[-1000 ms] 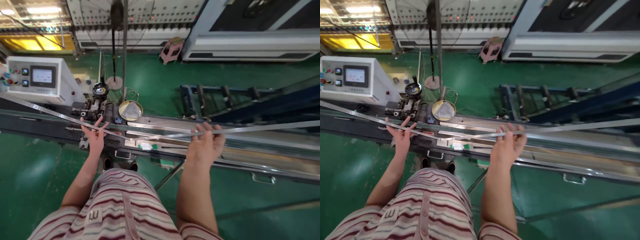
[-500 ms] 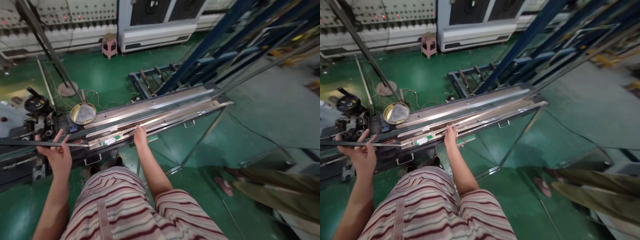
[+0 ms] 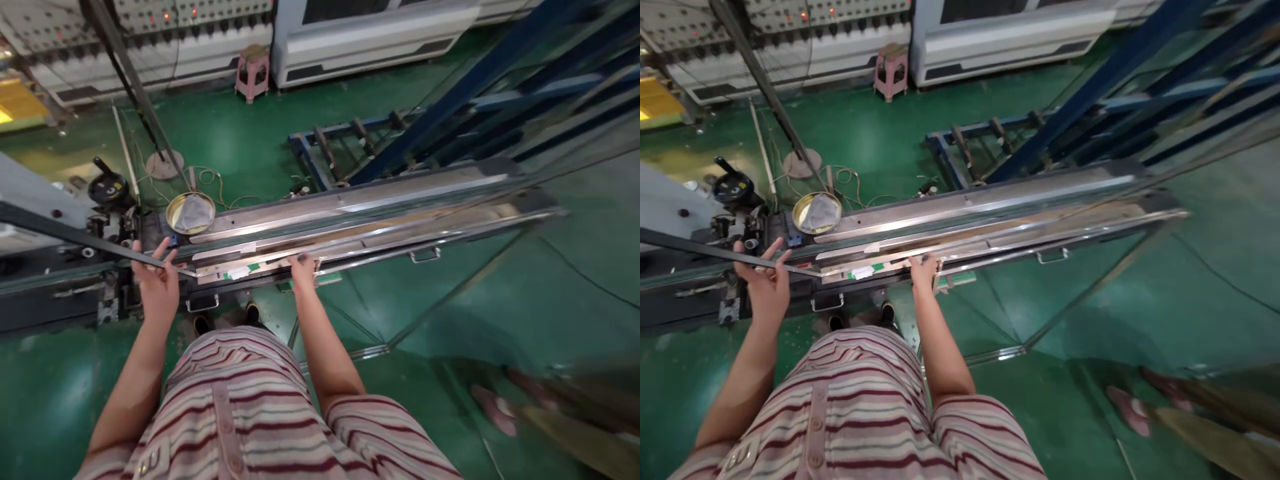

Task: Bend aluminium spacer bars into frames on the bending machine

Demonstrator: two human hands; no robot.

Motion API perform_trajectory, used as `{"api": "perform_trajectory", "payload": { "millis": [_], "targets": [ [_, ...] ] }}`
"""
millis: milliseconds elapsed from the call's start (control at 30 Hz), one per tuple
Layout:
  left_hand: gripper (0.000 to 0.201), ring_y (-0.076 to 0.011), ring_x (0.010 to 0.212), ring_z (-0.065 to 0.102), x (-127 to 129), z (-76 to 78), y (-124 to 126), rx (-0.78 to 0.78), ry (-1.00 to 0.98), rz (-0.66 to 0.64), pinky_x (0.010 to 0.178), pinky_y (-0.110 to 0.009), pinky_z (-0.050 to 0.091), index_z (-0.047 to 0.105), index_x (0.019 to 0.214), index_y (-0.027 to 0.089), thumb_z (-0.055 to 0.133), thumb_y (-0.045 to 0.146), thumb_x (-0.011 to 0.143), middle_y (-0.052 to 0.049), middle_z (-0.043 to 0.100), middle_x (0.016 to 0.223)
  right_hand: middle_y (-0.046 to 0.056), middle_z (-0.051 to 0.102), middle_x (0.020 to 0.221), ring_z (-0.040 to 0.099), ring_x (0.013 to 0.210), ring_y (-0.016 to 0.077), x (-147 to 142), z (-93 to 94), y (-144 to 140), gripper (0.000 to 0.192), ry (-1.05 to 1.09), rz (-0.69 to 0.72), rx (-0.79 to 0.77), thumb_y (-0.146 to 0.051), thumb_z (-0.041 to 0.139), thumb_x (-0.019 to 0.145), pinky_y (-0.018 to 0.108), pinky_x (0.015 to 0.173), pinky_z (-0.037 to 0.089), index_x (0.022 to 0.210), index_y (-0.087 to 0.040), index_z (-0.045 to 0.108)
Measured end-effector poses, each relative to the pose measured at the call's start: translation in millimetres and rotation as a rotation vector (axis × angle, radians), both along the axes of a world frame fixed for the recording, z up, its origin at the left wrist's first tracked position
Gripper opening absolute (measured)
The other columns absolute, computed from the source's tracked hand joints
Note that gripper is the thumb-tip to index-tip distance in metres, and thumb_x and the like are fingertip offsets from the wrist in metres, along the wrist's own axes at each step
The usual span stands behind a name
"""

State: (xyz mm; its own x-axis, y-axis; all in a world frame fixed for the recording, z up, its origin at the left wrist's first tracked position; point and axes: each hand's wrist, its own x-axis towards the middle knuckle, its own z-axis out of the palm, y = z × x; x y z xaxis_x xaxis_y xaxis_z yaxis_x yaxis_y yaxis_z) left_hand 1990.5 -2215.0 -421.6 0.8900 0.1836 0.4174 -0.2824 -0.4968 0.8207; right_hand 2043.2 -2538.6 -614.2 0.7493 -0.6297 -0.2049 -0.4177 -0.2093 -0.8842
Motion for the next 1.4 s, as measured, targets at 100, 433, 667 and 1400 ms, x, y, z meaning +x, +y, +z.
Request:
{"api": "perform_trajectory", "payload": {
  "millis": [100, 433, 667, 1400],
  "targets": [
    [0.064, -0.0194, 0.115, 0.067, -3.2, -6.9, 8.0, -0.071, 0.055, -0.034, 0.095, -0.036, 0.058, 0.016, 0.154, 0.031, 0.051, 0.032, 0.1, -0.016, 0.056, 0.143, 0.017, 0.057, 0.124, 0.05, 0.119, 0.0267, -13.7, 15.7, 48.6, 0.06, -0.159, 0.111, -0.197, -0.032, 0.063, 0.072, 0.047, 0.113, 0.033, 0.126, -0.009, 0.054],
    [0.064, -0.0205, 0.122, 0.063, -9.1, -5.7, -12.6, -0.084, 0.134, -0.061, 0.104, -0.041, 0.052, 0.013, 0.154, 0.033, 0.049, 0.035, 0.101, -0.014, 0.055, 0.144, 0.007, 0.065, 0.114, 0.059, 0.109, 0.0192, -28.0, 82.0, 191.1, 0.032, -0.629, 0.924, 0.161, -0.024, 0.056, 0.092, 0.036, 0.1, 0.048, 0.121, -0.023, 0.07],
    [0.068, -0.0203, 0.12, 0.064, -0.1, -11.7, -39.9, -0.067, 0.121, -0.05, 0.106, -0.043, 0.051, 0.011, 0.154, 0.033, 0.051, 0.037, 0.1, -0.015, 0.056, 0.142, 0.005, 0.068, 0.11, 0.063, 0.101, 0.0159, -29.0, 82.6, 193.4, 0.029, -0.668, 0.845, 0.28, -0.023, 0.055, 0.094, 0.031, 0.093, 0.052, 0.119, -0.025, 0.071],
    [0.052, -0.0214, 0.118, 0.066, 15.8, -23.1, -70.2, 0.007, 0.119, -0.066, 0.101, -0.043, 0.056, 0.024, 0.145, 0.032, 0.052, 0.035, 0.1, -0.015, 0.059, 0.139, 0.005, 0.069, 0.102, 0.063, 0.097, 0.0155, -14.5, 76.2, 161.4, 0.018, -0.691, 0.8, 0.362, -0.027, 0.054, 0.096, 0.029, 0.082, 0.054, 0.1, -0.02, 0.07]
  ]
}}
